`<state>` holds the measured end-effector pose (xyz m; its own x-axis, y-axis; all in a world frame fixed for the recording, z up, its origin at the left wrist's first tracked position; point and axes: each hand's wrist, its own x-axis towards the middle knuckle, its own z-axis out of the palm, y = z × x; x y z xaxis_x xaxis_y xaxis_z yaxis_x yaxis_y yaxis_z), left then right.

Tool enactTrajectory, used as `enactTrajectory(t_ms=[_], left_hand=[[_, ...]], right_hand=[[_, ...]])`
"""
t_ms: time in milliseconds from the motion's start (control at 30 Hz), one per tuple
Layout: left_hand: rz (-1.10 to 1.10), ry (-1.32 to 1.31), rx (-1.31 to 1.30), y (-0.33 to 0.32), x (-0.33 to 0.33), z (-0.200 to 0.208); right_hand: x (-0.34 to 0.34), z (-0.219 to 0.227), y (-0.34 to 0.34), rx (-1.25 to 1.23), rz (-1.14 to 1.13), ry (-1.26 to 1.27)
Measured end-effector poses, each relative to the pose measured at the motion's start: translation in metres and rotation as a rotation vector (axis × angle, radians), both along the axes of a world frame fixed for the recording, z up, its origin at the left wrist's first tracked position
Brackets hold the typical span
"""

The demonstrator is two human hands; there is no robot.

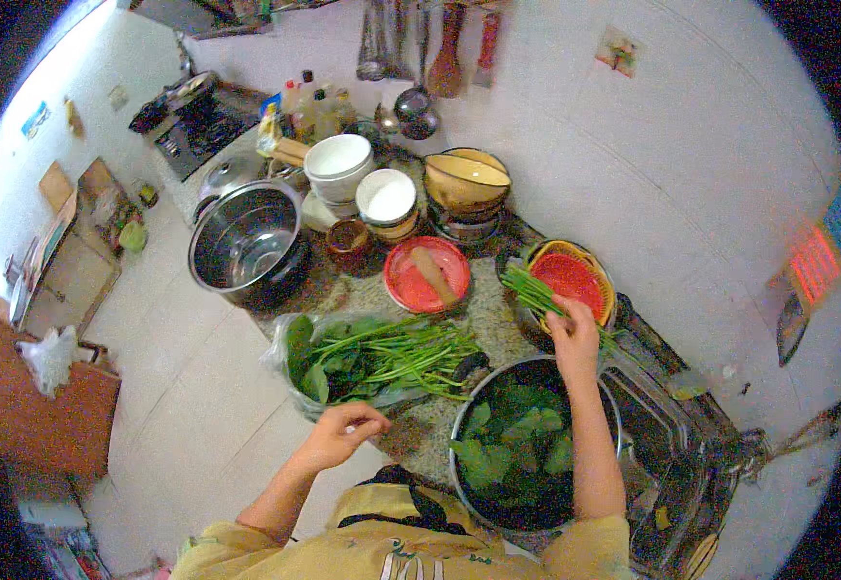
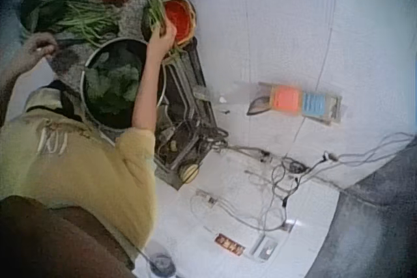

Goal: The person stands at a kitchen counter and prepares leafy green vegetables by hand. They pick up stems, pull the leaves off, and place the leaves into a metal bowl while discarding the stems into a sink or separate container. The process is repeated for multiple stems throughout the clip.

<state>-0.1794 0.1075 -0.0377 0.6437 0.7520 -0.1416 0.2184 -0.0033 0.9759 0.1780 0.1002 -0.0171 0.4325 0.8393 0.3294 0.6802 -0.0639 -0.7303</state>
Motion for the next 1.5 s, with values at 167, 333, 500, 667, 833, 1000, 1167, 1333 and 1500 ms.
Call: enactTrajectory(t_ms=[167,333,500,667,833,1000,1167,1333,1500], left_hand=[[0.043,0.12,0.385,0.013,0.001,0.001],[0.192,0.407,0.843,0.091,0.029,-0.012],[0.021,0.907,0.679,0.13,0.044,-0.045],[0.008,0.692,0.686,0.128,0.031,-0.043],[0.174,0.5,0.665,0.11,0.013,-0.006],[0.276,0.272,0.692,0.076,0.016,0.032],[0.409,0.252,0.821,0.058,0.018,0.048],[0.506,0.21,0.851,0.065,0.013,0.035],[0.111,0.027,0.817,0.035,0.031,0.046]], right_hand=[[-0.074,0.03,-0.054,-0.167,0.279,0.128],[-0.093,0.023,-0.099,-0.237,0.144,0.271],[-0.101,0.026,-0.131,-0.233,0.024,0.358],[-0.096,0.025,-0.158,-0.259,-0.06,0.339],[-0.096,0.017,-0.172,-0.239,-0.09,0.426],[-0.104,0.023,-0.154,-0.211,0.045,0.481],[-0.114,0.017,-0.126,-0.18,0.168,0.577],[-0.127,0.013,-0.117,-0.258,0.251,0.747],[-0.129,0.013,-0.101,-0.14,0.282,0.969]])
